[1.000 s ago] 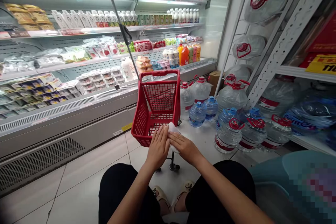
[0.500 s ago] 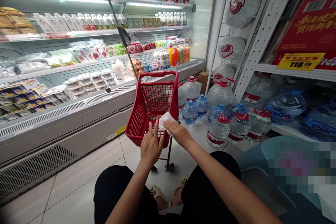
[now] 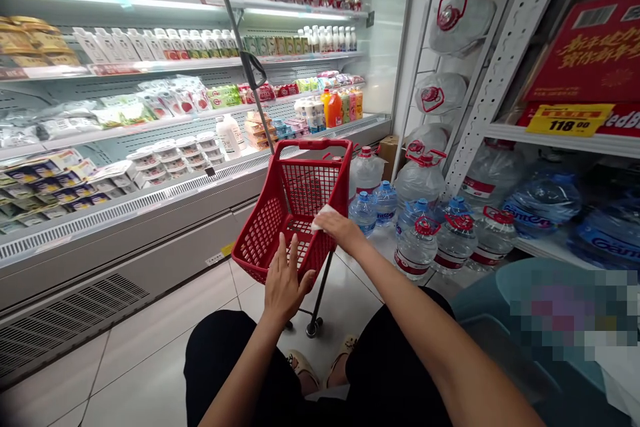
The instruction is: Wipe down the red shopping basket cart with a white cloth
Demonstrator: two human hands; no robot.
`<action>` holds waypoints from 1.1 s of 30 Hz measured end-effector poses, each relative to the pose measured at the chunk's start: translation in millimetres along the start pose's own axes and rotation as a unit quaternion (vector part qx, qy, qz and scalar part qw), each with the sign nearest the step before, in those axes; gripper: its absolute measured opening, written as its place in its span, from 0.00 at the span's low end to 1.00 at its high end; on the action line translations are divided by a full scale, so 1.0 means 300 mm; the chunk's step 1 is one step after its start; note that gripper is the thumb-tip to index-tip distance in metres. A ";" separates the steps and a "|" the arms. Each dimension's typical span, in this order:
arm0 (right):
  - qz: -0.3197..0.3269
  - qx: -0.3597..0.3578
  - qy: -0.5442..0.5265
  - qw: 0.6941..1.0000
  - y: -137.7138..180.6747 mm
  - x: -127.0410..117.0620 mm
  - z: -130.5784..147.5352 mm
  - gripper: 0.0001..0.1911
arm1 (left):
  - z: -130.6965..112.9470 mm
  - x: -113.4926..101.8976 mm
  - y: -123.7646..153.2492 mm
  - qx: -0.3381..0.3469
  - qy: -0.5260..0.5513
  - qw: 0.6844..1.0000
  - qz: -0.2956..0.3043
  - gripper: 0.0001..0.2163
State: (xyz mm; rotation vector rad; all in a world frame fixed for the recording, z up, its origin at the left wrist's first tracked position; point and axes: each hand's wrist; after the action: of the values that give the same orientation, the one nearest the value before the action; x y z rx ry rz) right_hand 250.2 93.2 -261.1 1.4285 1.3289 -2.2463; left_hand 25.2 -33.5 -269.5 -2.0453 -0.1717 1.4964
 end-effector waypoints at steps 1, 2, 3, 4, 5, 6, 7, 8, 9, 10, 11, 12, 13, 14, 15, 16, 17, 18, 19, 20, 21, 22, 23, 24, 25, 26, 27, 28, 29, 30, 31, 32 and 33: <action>-0.006 0.008 0.003 1.000 -0.012 -0.006 -0.014 0.26 | 0.009 -0.005 0.006 0.002 0.002 1.000 0.001 0.39; -0.010 0.012 0.004 1.000 -0.018 -0.008 -0.016 0.25 | 0.020 -0.009 0.012 0.003 0.005 1.000 0.002 0.39; -0.013 0.013 0.003 1.000 -0.020 -0.007 -0.007 0.24 | 0.034 -0.013 0.015 0.001 0.008 1.000 0.002 0.38; -0.013 0.011 0.002 1.000 -0.017 -0.003 0.014 0.24 | 0.048 -0.016 0.016 -0.005 0.011 1.000 0.001 0.38; -0.014 0.007 -0.001 1.000 -0.010 0.005 0.046 0.24 | 0.062 -0.018 0.014 -0.017 0.013 1.000 -0.002 0.38; -0.014 0.000 -0.005 1.000 -0.001 0.017 0.086 0.25 | 0.074 -0.021 0.009 -0.035 0.014 0.999 -0.006 0.38; -0.013 -0.009 -0.012 1.000 0.008 0.031 0.134 0.26 | 0.082 -0.023 0.001 -0.058 0.014 0.998 -0.013 0.38; -0.011 -0.021 -0.019 1.000 0.017 0.047 0.185 0.27 | 0.084 -0.025 -0.011 -0.082 0.015 0.996 -0.018 0.39; -0.009 -0.034 -0.026 0.999 0.023 0.066 0.237 0.28 | 0.081 -0.028 -0.024 -0.101 0.016 0.994 -0.023 0.40; -0.008 -0.047 -0.030 0.998 0.027 0.087 0.286 0.30 | 0.071 -0.029 -0.038 -0.113 0.020 0.993 -0.024 0.40; -0.007 -0.058 -0.030 0.998 0.027 0.108 0.330 0.31 | 0.058 -0.031 -0.051 -0.116 0.025 0.993 -0.024 0.41; -0.008 -0.067 -0.027 0.997 0.025 0.128 0.365 0.31 | 0.043 -0.032 -0.061 -0.114 0.031 0.993 -0.023 0.41; -0.011 -0.074 -0.023 0.997 0.020 0.146 0.390 0.31 | 0.028 -0.033 -0.068 -0.109 0.036 0.993 -0.023 0.40; -0.013 -0.082 -0.018 0.996 0.013 0.160 0.403 0.31 | 0.017 -0.034 -0.069 -0.103 0.038 0.994 -0.026 0.40; -0.015 -0.092 -0.014 0.996 0.006 0.170 0.404 0.30 | 0.012 -0.034 -0.065 -0.097 0.034 0.994 -0.032 0.40; -0.016 -0.103 -0.009 0.995 -0.001 0.173 0.393 0.30 | 0.012 -0.035 -0.058 -0.090 0.026 0.995 -0.039 0.40; -0.017 -0.111 -0.002 0.994 -0.007 0.169 0.370 0.29 | 0.019 -0.036 -0.047 -0.079 0.013 0.996 -0.046 0.41; -0.019 -0.116 0.009 0.993 -0.011 0.159 0.336 0.28 | 0.030 -0.037 -0.034 -0.064 -0.003 0.997 -0.050 0.41; -0.022 -0.114 0.021 0.993 -0.015 0.143 0.293 0.28 | 0.046 -0.040 -0.021 -0.048 -0.019 0.997 -0.052 0.41; -0.027 -0.104 0.035 0.994 -0.017 0.122 0.244 0.28 | 0.065 -0.043 -0.009 -0.031 -0.035 0.998 -0.051 0.41; -0.033 -0.086 0.048 0.995 -0.018 0.098 0.192 0.28 | 0.085 -0.047 0.000 -0.019 -0.050 0.997 -0.049 0.40; -0.040 -0.063 0.059 0.995 -0.017 0.074 0.139 0.28 | 0.107 -0.052 0.006 -0.011 -0.062 0.997 -0.047 0.39; -0.047 -0.041 0.067 0.996 -0.015 0.051 0.091 0.29 | 0.129 -0.058 0.010 -0.008 -0.073 0.996 -0.045 0.37; -0.054 -0.022 0.072 0.996 -0.012 0.032 0.049 0.30 | 0.150 -0.065 0.011 -0.008 -0.081 0.996 -0.043 0.36; -0.060 -0.009 0.074 0.995 -0.009 0.018 0.018 0.31 | 0.171 -0.071 0.009 -0.011 -0.088 0.995 -0.041 0.35; -0.063 -0.001 0.075 0.995 -0.006 0.011 -0.001 0.32 | 0.189 -0.076 0.005 -0.018 -0.094 0.995 -0.040 0.34; -0.065 0.004 0.074 0.995 -0.004 0.012 -0.007 0.33 | 0.203 -0.080 -0.002 -0.030 -0.102 0.994 -0.041 0.33; -0.066 0.004 0.072 0.995 -0.003 0.019 0.001 0.34 | 0.212 -0.081 -0.010 -0.046 -0.109 0.992 -0.044 0.32; -0.064 0.003 0.070 0.996 -0.005 0.033 0.020 0.34 | 0.215 -0.079 -0.020 -0.063 -0.115 0.990 -0.048 0.32; -0.060 -0.003 0.069 0.996 -0.010 0.050 0.048 0.34 | 0.211 -0.074 -0.031 -0.076 -0.119 0.989 -0.049 0.32; -0.055 -0.013 0.068 0.996 -0.018 0.069 0.084 0.34 | 0.201 -0.065 -0.043 -0.079 -0.119 0.989 -0.045 0.32; -0.050 -0.027 0.066 0.996 -0.029 0.088 0.121 0.33 | 0.185 -0.054 -0.056 -0.074 -0.116 0.990 -0.037 0.33; -0.043 -0.044 0.064 0.996 -0.041 0.105 0.158 0.31 | 0.167 -0.041 -0.067 -0.062 -0.110 0.992 -0.027 0.33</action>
State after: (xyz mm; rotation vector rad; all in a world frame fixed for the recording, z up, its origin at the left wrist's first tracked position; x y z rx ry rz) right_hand 196.0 74.3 -271.9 1.5358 1.5374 -2.1499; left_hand -20.0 -3.2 -258.2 -1.9495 -0.4137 1.7143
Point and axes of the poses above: each hand's wrist, its own y-axis away from the middle knuckle, its own x-axis out of the palm, z = x × y, and after that the axes turned 2 degrees about x, right-handed
